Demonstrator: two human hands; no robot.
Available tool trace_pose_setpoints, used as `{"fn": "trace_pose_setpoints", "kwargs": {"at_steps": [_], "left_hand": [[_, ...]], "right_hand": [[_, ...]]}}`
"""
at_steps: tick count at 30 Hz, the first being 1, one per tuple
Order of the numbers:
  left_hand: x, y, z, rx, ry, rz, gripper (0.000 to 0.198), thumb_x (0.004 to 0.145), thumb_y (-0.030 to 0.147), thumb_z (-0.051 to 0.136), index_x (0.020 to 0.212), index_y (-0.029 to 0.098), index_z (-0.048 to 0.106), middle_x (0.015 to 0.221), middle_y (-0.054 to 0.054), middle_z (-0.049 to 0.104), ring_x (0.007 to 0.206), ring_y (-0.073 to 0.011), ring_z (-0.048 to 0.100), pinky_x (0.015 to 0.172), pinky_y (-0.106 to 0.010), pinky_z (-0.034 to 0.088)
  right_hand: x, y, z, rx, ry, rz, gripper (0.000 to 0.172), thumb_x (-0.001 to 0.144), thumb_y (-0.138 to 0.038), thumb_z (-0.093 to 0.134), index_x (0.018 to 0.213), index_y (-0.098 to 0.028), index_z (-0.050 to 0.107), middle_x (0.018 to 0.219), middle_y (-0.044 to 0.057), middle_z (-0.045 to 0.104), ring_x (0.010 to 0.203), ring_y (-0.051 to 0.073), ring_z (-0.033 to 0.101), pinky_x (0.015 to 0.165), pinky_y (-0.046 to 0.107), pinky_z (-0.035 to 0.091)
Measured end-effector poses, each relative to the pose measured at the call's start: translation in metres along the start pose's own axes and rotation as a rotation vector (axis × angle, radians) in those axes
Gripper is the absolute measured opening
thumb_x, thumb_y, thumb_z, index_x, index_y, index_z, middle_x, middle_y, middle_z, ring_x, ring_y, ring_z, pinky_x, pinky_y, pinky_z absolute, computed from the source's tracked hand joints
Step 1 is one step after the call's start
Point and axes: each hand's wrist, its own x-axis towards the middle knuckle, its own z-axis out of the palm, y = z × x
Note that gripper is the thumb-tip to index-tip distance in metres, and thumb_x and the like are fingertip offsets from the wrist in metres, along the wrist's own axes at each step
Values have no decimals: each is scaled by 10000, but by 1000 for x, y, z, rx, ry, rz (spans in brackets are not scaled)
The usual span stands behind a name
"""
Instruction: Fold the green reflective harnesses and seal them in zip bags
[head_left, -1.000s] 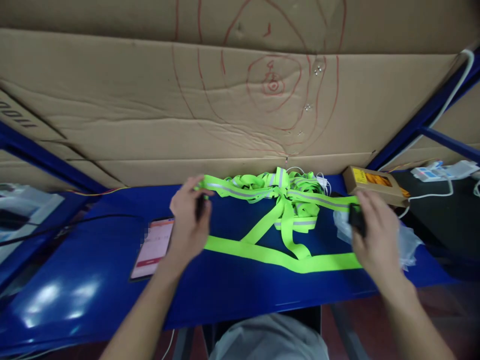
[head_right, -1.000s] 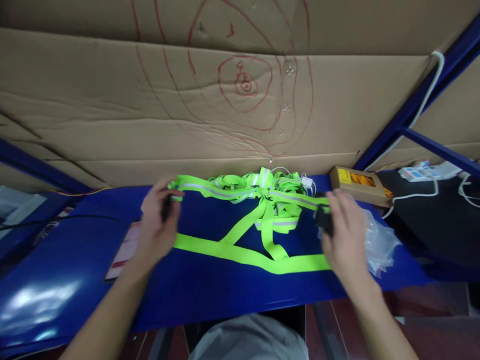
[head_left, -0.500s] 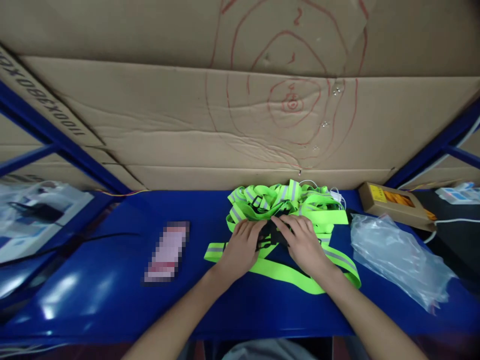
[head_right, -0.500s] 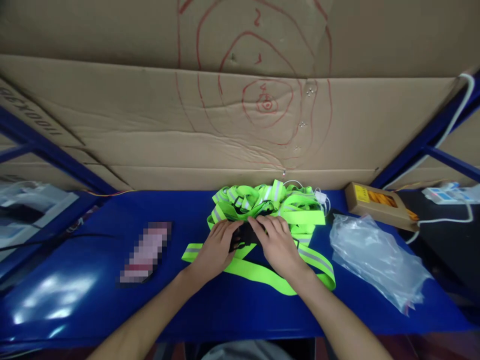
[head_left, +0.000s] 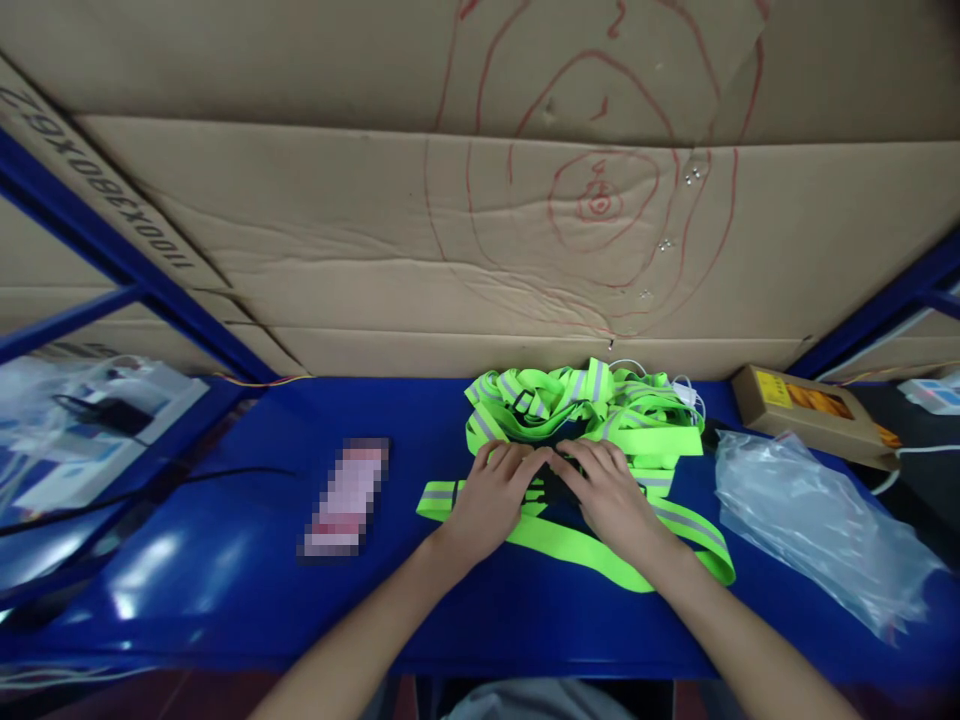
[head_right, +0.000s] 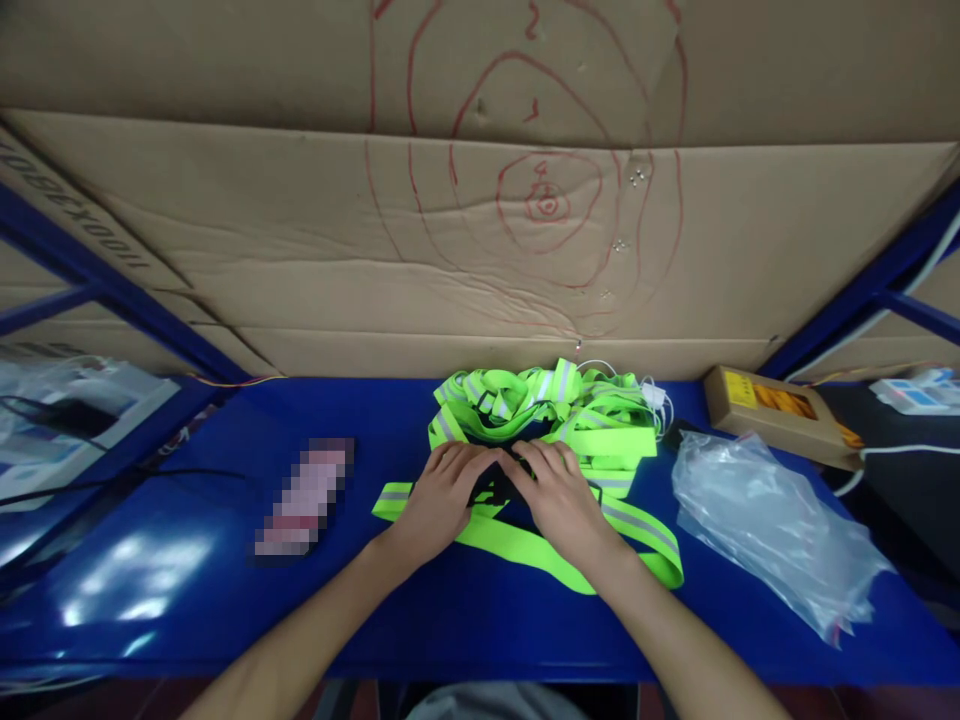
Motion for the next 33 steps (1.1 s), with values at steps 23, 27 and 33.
{"fn": "trace_pose_setpoints", "kwargs": {"at_steps": [23,27,33], "left_hand": [[3,-9,-25,-1059,-168,-172,863,866,340,759,1562,253,256,1091,-80,708,1040,-238,682,963,-418,510],[2,-5,-20,-817,-175,-105,546,909,365,688,1409,243,507,1252,-104,671,1117,-246,648,989,-401,490],[-8,10,-24,-358,-255,127,739,715,421,856,1354,232,535,1275,-142,650,1212,-362,589,1116,-571,352]], "right_hand": [[4,-19,-14,881,192,399,469,994,-351,588,1430,-250,451,1195,101,677,1150,243,653,1022,424,516],[5,-12,-12,834,69,320,405,1012,-348,556,1397,-235,505,1208,104,680,1161,242,648,1026,421,506],[6,-1,-17,901,109,408,328,1071,-351,428,1336,-216,565,1157,96,714,1089,203,690,970,359,534]]}}
